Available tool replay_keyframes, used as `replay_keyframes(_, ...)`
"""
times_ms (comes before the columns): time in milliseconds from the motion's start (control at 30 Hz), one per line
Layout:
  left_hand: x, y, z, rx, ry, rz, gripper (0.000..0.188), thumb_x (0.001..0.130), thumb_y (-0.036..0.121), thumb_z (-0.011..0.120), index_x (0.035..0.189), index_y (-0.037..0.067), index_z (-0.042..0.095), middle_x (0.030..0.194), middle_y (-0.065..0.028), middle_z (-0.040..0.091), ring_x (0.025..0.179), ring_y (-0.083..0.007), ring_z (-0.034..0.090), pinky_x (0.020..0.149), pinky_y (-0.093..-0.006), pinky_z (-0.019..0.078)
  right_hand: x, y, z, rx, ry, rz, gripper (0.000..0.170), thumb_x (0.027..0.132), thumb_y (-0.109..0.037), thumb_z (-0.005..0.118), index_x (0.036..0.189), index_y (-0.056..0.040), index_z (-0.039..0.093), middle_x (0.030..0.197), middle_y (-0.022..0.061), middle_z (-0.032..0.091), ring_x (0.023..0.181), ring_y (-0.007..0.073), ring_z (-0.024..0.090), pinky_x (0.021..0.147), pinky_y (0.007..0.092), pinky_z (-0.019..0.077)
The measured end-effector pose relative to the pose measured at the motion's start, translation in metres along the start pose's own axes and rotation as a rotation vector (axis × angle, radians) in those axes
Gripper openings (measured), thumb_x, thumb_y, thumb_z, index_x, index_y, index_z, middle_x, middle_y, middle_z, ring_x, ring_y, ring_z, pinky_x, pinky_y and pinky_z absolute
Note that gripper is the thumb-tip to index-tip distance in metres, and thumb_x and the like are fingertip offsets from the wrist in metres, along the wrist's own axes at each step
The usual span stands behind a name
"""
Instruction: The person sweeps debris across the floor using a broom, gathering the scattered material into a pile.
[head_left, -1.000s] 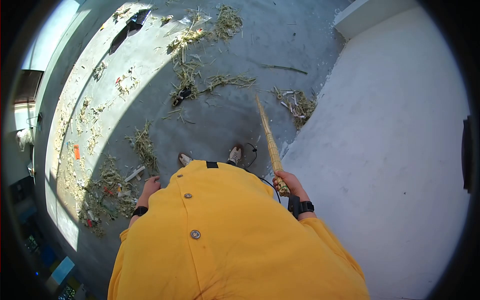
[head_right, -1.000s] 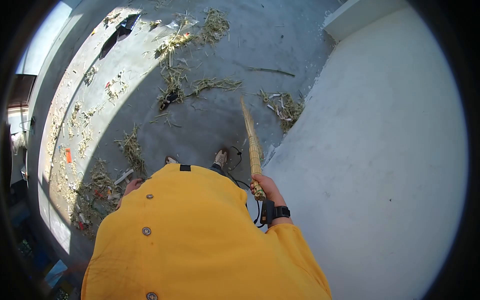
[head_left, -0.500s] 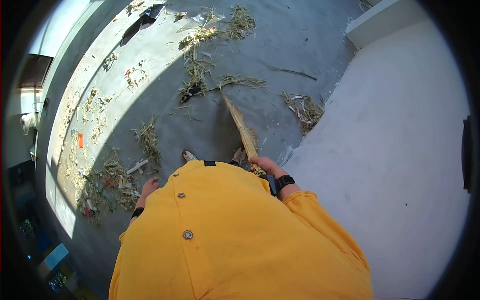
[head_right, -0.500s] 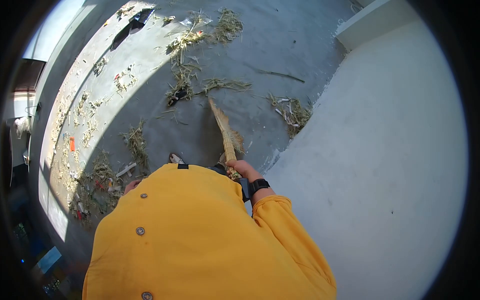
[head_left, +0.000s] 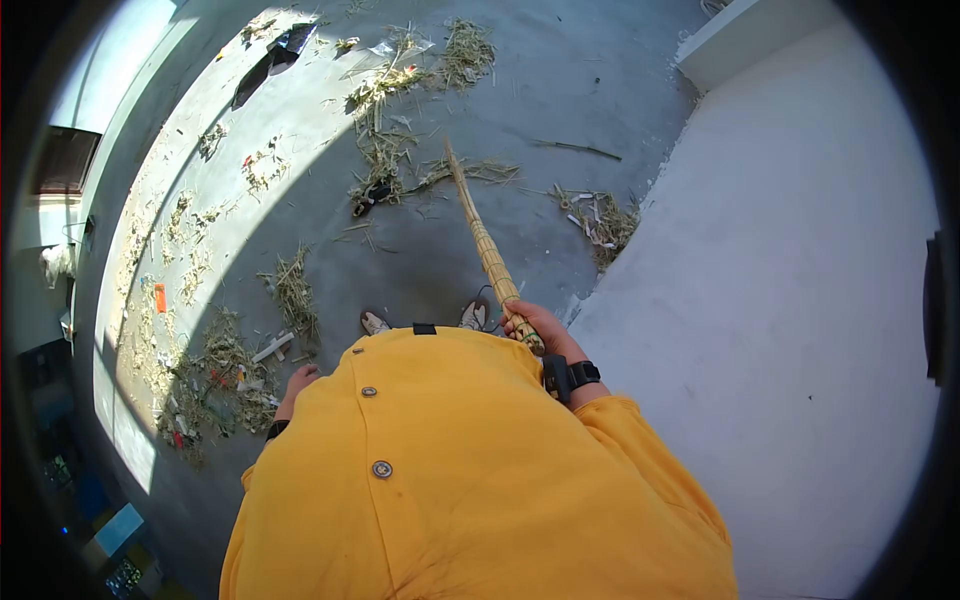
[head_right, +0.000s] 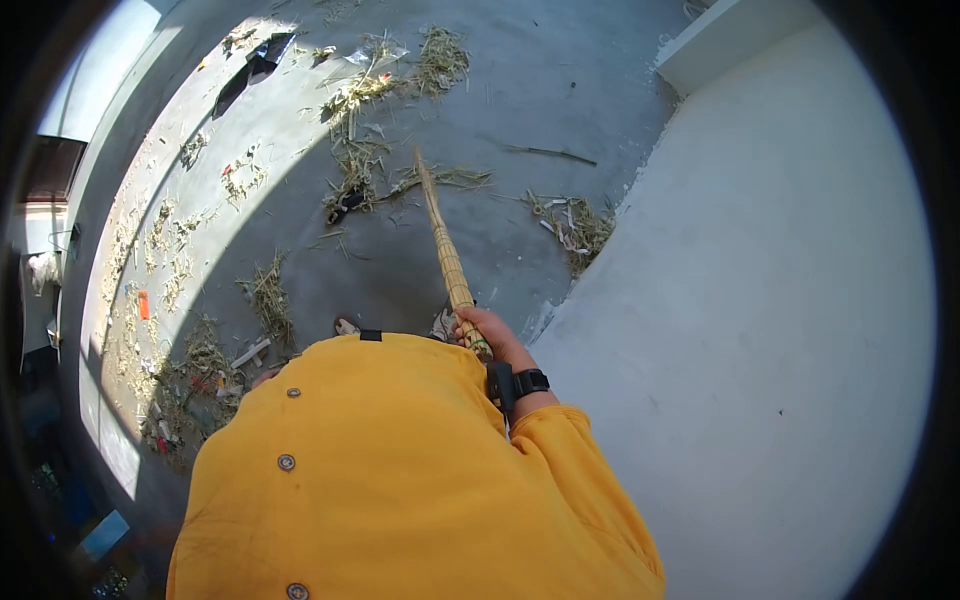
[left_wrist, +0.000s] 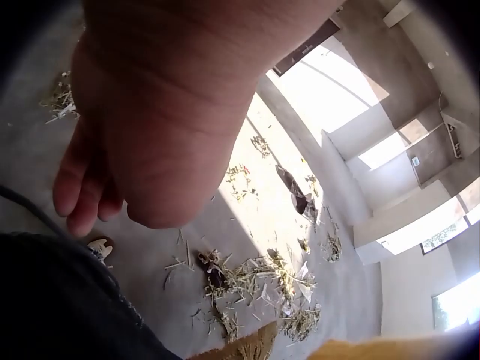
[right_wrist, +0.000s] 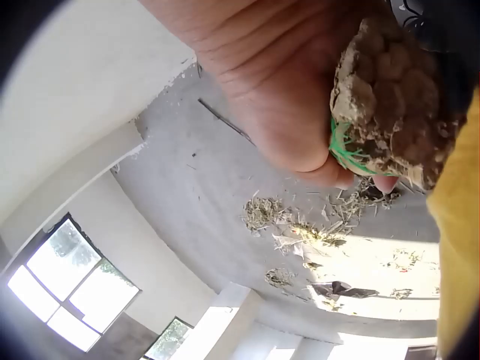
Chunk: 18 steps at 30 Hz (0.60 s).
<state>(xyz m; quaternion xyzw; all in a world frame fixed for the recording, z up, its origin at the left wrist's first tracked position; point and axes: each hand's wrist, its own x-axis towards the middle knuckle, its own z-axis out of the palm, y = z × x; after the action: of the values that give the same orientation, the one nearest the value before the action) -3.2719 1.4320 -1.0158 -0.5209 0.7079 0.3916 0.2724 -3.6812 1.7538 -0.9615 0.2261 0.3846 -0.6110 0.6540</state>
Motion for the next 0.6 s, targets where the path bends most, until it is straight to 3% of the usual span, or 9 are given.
replay_keyframes(200, -0.001, 0.059, 0.004, 0.064, 0.035, 0.101, 0.039, 0.069, 0.018, 0.045, 0.106, 0.005, 0.05, 0.101, -0.0166, 0.053, 0.096, -0.0273, 0.05, 0.081, -0.0318, 0.0392, -0.042, 0.014, -0.047, 0.362, 0.164, -0.097, 0.021, 0.079, -0.017, 0.047, 0.087, -0.0028, 0.035, 0.066, 0.0053, 0.045, 0.052, 0.0103, 0.048, 0.043, 0.0214, 0.0435)
replay_keyframes(400, -0.003, 0.093, 0.007, 0.068, 0.028, 0.085, 0.039, 0.068, 0.016, 0.044, 0.105, 0.004, 0.05, 0.098, -0.0178, 0.054, 0.093, -0.0276, 0.052, 0.08, -0.0322, 0.0397, -0.052, 0.014, -0.094, 0.635, 0.156, -0.095, 0.023, 0.079, -0.018, 0.048, 0.089, -0.0038, 0.032, 0.067, 0.0054, 0.044, 0.052, 0.0113, 0.048, 0.043, 0.0216, 0.0444)
replay_keyframes(467, -0.021, 0.117, 0.002, 0.037, -0.005, 0.065, 0.04, 0.068, 0.016, 0.044, 0.105, 0.004, 0.05, 0.095, -0.0189, 0.055, 0.091, -0.0279, 0.053, 0.078, -0.033, 0.0403, -0.042, 0.006, -0.102, 0.613, 0.167, -0.128, 0.023, 0.079, -0.018, 0.048, 0.088, -0.0034, 0.033, 0.065, 0.0054, 0.044, 0.051, 0.0111, 0.048, 0.043, 0.0207, 0.0453)
replay_keyframes(600, -0.016, 0.103, 0.002, -0.007, 0.0, 0.047, 0.041, 0.068, 0.015, 0.044, 0.106, 0.004, 0.05, 0.094, -0.0197, 0.055, 0.089, -0.0272, 0.054, 0.077, -0.033, 0.041, -0.012, -0.022, -0.091, 0.516, 0.218, -0.12, 0.02, 0.078, -0.017, 0.048, 0.086, -0.0044, 0.034, 0.062, 0.0053, 0.045, 0.051, 0.012, 0.048, 0.042, 0.0203, 0.0461)
